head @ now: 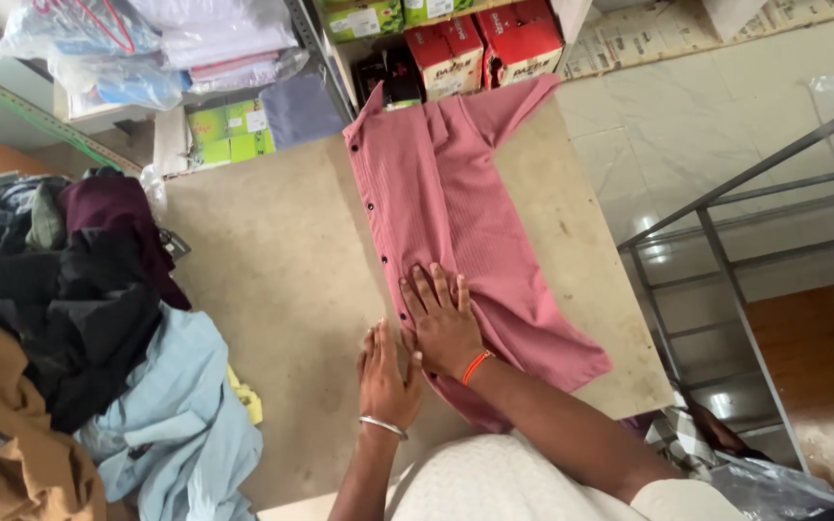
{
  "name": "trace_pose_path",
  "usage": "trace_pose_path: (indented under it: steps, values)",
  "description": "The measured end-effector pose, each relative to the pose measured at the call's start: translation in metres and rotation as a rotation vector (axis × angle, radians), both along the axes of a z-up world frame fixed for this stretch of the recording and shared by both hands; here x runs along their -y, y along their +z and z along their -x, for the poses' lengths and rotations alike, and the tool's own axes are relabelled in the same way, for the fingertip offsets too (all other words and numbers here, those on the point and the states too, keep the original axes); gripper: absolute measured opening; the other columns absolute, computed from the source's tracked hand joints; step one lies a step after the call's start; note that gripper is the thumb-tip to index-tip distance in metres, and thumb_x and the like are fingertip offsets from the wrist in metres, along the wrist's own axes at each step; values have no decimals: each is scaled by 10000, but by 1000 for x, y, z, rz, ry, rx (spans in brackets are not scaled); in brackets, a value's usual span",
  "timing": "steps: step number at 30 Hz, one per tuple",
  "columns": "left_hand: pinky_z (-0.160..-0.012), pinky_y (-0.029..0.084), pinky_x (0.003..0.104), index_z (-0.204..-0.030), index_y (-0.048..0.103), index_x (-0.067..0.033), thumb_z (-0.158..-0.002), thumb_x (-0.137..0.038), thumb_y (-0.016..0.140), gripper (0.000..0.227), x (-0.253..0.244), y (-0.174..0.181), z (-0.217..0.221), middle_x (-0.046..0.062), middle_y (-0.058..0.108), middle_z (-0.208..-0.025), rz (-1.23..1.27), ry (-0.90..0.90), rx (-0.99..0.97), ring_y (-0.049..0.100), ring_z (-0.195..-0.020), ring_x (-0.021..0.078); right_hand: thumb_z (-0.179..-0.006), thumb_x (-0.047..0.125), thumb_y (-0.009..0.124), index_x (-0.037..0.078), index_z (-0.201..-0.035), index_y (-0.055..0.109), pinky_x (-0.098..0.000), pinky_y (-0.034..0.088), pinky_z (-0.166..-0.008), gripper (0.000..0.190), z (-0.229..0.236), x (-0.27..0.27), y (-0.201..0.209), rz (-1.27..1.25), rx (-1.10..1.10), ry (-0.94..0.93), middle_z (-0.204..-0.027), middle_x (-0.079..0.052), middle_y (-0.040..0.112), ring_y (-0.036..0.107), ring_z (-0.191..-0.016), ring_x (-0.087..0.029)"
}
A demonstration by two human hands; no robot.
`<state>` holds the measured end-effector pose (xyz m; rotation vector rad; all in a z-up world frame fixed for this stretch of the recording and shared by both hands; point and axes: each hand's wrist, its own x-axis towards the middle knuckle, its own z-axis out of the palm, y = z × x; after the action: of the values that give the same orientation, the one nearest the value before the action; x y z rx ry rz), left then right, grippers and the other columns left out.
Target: The person lays a pink button-up shirt face-down on a table, folds the sleeves inward, folds the sides over, then folds the shirt into a compact rectangle and smooths it flat with their hands. At the end they pick up a plastic bag and begin bagging the folded shirt.
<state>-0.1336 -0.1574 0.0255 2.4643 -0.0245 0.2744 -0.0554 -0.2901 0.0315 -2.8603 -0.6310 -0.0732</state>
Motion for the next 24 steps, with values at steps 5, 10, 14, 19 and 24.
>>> trace_pose_path:
  steps: [5, 10, 14, 19, 24]
  values:
    - [-1132, 343, 528, -1522, 363, 47, -933, -273, 663, 735, -6, -6, 35, 316, 527, -1443, -25, 18, 17, 460, -1377, 474, -940, 511, 499, 115, -1570, 384, -667, 55, -1206, 753, 38, -7, -19, 54, 108, -9, -1668, -155, 265, 147, -1566, -381]
    - [-1152, 340, 532, -1518, 385, 31, -952, -295, 642, 701, -8, -17, 68, 282, 556, -1419, -39, 72, -29, 489, -1374, 435, -961, 591, 468, 92, -1576, 379, -676, 84, -1197, 796, 48, -5, 16, 41, 93, 31, -1668, -190, 249, 108, -1570, -387]
    - [-1114, 351, 528, -1503, 397, 34, -957, -344, 613, 699, -4, -15, 73, 263, 579, -1424, -56, 53, -55, 490, -1373, 416, -922, 641, 501, 115, -1563, 385, -659, 212, -1138, 836, 10, 22, 47, -96, -395, 153, -1636, -178, 287, 283, -1478, -378]
    - [-984, 438, 567, -1460, 432, 39, -920, -384, 616, 711, 15, 63, 41, 192, 705, -1251, -131, 79, -241, 588, -1244, 419, -902, 580, 634, 13, -1460, 498, -434, 505, -1120, 808, -46, 102, 46, -794, -447, 221, -1459, -211, 537, 686, -1126, -296]
    - [-853, 544, 545, -1138, 662, -83, -924, -564, 638, 527, 19, 69, 24, 193, 739, -965, -115, 180, -763, 699, -967, 432, -925, 547, 750, 15, -1437, 514, -524, 508, -951, 774, -60, 180, -4, -160, -175, -420, -1297, -305, 609, 614, -1156, -489]
